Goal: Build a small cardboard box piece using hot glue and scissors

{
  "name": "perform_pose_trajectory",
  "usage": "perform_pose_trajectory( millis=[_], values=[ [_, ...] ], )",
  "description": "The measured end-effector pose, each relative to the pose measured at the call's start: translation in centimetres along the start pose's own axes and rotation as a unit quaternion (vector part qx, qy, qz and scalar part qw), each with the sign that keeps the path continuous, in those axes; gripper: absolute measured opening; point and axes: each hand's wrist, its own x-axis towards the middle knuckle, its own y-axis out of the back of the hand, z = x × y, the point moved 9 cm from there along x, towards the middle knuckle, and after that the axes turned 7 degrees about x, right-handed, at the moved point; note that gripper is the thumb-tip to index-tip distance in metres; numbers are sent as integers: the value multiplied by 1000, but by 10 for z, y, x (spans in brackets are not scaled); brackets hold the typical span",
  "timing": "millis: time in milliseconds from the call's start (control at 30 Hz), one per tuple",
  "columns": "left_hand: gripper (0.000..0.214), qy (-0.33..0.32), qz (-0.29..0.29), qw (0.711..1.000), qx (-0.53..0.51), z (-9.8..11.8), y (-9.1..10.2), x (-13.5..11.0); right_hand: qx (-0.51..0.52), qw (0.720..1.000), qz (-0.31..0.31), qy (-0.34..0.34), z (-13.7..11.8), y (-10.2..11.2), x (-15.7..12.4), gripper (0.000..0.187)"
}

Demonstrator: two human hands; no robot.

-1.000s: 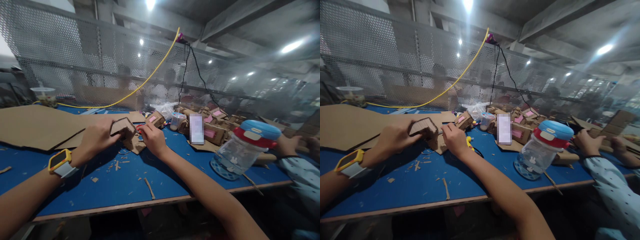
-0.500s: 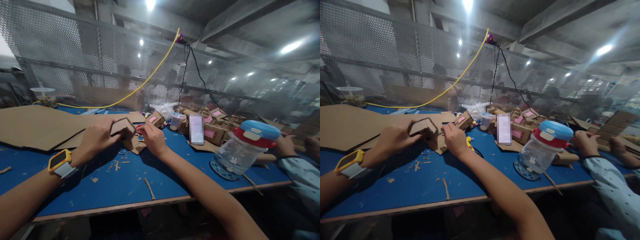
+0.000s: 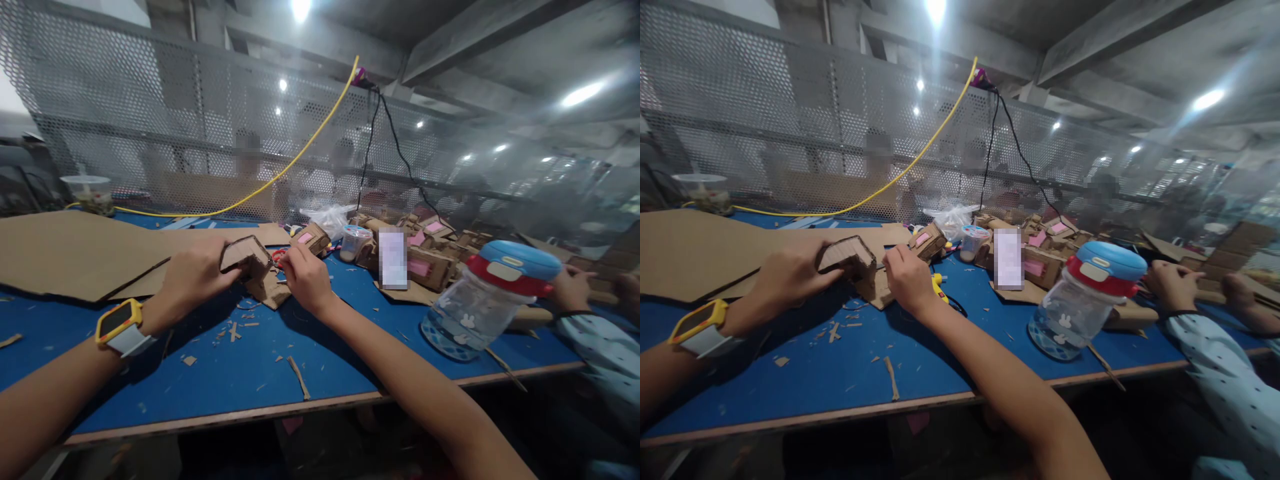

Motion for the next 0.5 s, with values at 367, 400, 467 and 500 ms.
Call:
perform_pose_trajectory(
  millis=[367,400,467,500],
  values=[
    [54,2,-1,1000,10,0,-1,1,63,998,-20,-14,5,-8,-2,32],
    [55,3,-4,1000,10,0,-1,1,67,998,-15,-12,5,-7,-2,33],
    [55,3,-7,1000,10,0,-1,0,68,998,-5,-9,4,-6,-2,32],
    [54,2,-6,1000,8,0,-1,0,67,998,-1,-9,4,-6,-2,32]
  ],
)
